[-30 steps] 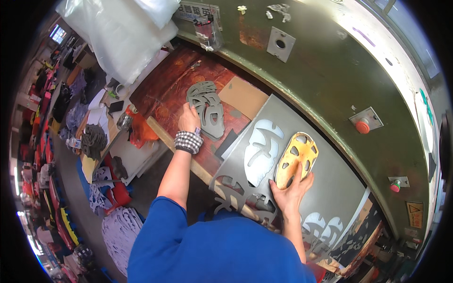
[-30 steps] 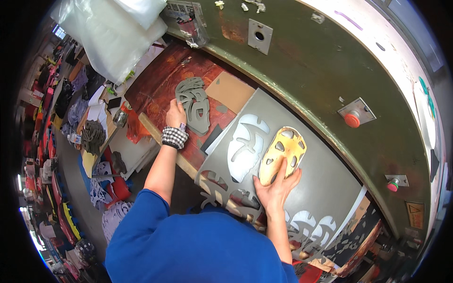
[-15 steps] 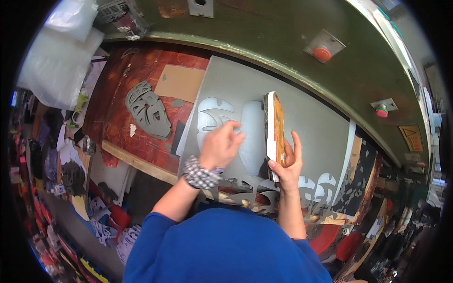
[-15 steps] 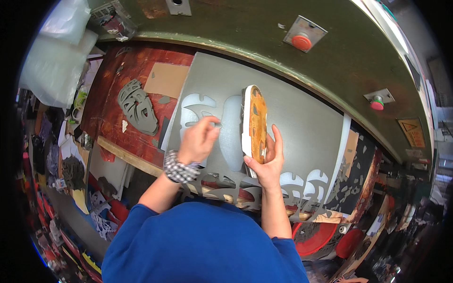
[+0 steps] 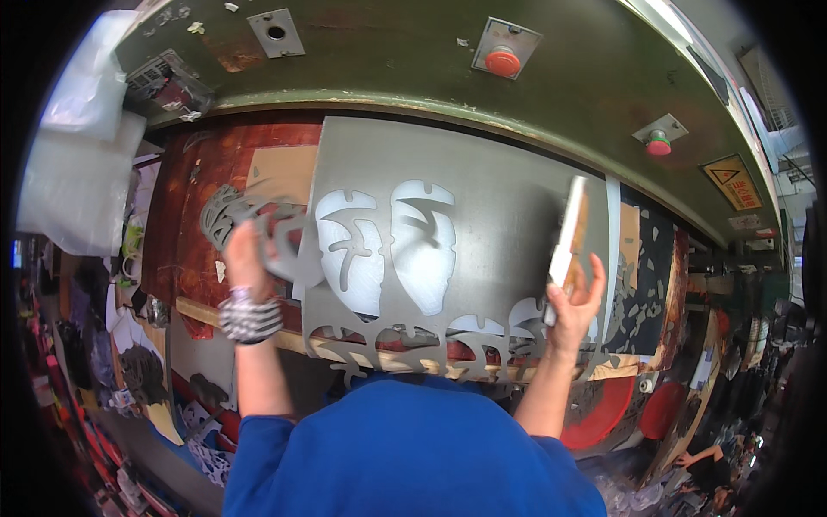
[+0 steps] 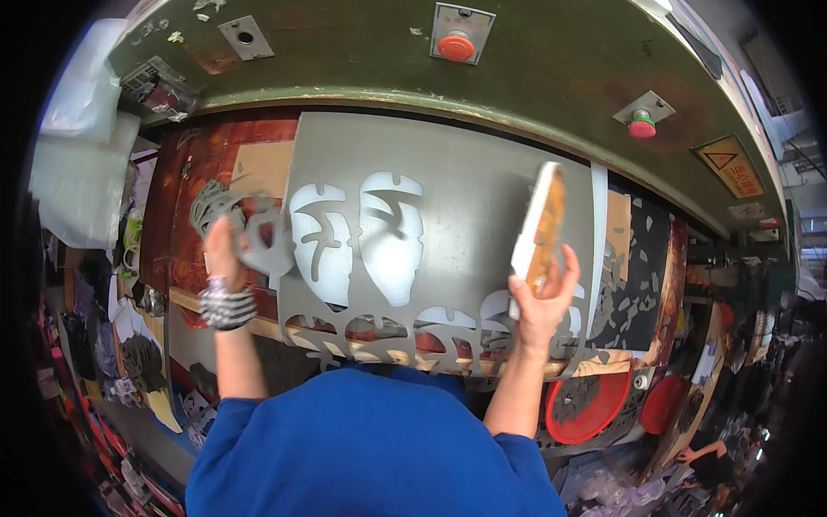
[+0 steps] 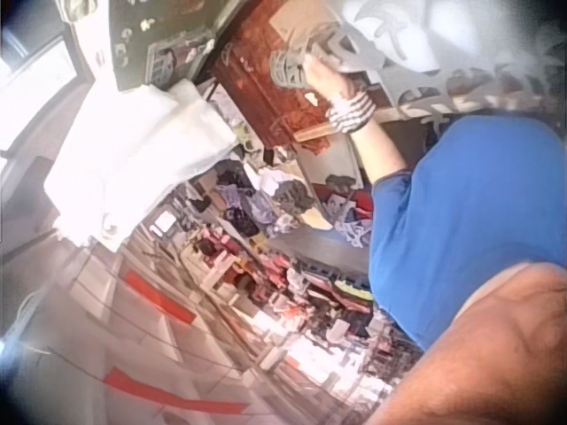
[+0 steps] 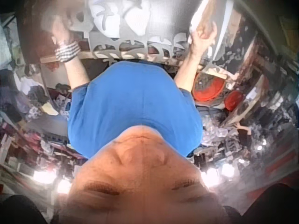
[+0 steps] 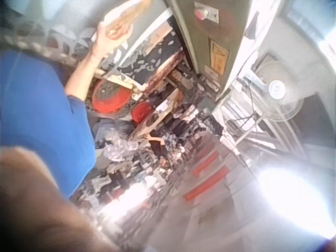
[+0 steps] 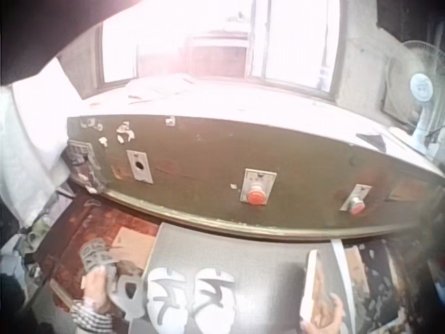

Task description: The person places a flat sheet into a hydraulic press, positions a mask-shaped template on top, closes the press to emboss the sheet, then removes the pressed mask and scrapes away excess material. The person repeats this cycle with additional sheets and templates, stacking finished masks on the table.

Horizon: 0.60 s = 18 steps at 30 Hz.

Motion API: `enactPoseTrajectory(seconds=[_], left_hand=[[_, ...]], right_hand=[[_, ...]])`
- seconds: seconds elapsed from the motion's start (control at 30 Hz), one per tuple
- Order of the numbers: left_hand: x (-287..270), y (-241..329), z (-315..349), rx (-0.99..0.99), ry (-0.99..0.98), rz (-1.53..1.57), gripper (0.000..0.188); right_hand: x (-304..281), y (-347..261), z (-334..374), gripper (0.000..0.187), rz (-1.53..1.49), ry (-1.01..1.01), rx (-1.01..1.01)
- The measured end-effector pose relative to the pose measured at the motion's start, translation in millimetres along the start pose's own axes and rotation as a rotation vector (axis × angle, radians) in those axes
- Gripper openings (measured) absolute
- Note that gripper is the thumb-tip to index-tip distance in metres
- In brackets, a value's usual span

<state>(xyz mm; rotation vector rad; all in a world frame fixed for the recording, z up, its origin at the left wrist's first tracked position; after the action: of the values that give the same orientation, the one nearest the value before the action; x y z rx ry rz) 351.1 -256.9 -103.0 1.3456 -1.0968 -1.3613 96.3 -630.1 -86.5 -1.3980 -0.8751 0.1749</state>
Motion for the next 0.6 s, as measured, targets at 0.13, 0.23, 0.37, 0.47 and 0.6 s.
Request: enactPoseTrajectory(seconds=[0.13, 0.23, 0.37, 0.47, 0.6], left_hand=[[-57, -18, 7, -0.118, 0.057, -0.046, 0.033], [-40, -24, 15, -0.153, 0.102, 0.049, 0.034], [-13, -16, 13, -0.058, -0.006, 0.034, 0.034], [-19, -12, 10, -0.075, 0.023, 0.06, 0.032], [-39, -26, 22, -0.045, 0.046, -0.052, 0.029]], right_hand=[[-20, -19, 11, 0.085, 0.231, 0.061, -0.211], [-7, -15, 13, 0.092, 0.368, -0.024, -0.234], [29, 16, -1, 0.096, 0.589, -0.235, -0.141], [50, 45, -16, 0.095, 0.792, -0.352, -0.196], [63, 57, -31, 0.108, 0.972, -0.464, -0.357]])
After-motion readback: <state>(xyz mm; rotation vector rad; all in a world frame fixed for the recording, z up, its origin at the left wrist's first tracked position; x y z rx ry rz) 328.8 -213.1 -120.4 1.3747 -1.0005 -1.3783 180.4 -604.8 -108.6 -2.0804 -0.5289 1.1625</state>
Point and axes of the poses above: each hand's wrist, its own z-axis away from the middle knuckle, its own x-axis out of the palm, y = z × x, the point moved 1 cm from there along -z, towards the middle knuckle, and after that the axes turned 11 degrees about -z, right-handed, at the moved point
